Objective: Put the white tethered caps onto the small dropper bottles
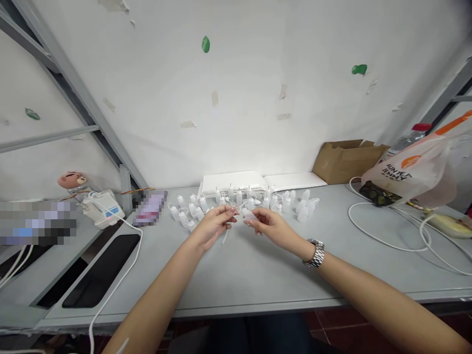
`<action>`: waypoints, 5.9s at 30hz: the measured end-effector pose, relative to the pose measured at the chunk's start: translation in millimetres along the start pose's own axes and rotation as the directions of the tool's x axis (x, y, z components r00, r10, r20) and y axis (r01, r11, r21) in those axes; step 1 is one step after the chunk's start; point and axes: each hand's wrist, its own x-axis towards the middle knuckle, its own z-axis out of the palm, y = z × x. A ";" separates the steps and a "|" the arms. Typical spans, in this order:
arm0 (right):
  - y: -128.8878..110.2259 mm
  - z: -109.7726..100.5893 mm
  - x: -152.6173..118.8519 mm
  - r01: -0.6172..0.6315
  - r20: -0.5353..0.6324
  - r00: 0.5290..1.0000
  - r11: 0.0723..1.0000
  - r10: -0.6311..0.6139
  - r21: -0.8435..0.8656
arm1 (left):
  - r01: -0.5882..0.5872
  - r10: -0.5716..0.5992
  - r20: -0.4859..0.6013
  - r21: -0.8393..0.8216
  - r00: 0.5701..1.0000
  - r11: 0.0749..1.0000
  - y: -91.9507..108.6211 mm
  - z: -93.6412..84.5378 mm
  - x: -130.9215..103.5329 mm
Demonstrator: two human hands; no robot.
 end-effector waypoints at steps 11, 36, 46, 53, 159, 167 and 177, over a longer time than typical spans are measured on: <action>0.1 3.8 -0.8 -0.045 0.015 0.999 0.996 0.047 -0.078 | 0.048 -0.053 0.032 0.127 0.998 0.991 -1.3 -0.6 -0.3; 2.9 7.7 -0.8 -0.057 -0.108 0.993 0.998 0.053 -0.032 | -0.171 0.188 -0.084 0.181 0.979 0.968 -8.8 12.6 -1.5; 6.1 6.6 -1.9 0.137 -0.295 0.929 0.946 -0.225 -0.293 | -0.154 0.166 -0.156 0.087 0.974 0.984 -10.8 10.7 1.5; 1.2 6.1 -7.6 0.244 -0.210 0.903 0.850 -0.375 -0.467 | -0.185 0.199 -0.178 0.090 0.964 0.979 -11.8 13.9 1.5; 4.0 -5.3 1.2 0.090 -0.211 0.970 0.983 -0.123 -0.159 | -0.428 0.502 -0.037 0.472 0.864 0.771 3.6 3.0 -1.2; 0.6 -8.5 -1.3 0.229 -0.155 0.943 0.914 -0.293 -0.336 | -0.418 0.470 0.031 0.511 0.882 0.751 5.2 0.7 -2.1; 0.6 -13.0 -4.2 0.390 -0.068 0.861 0.740 -0.504 -0.548 | -0.364 0.454 -0.093 0.467 0.886 0.806 3.3 7.2 -3.4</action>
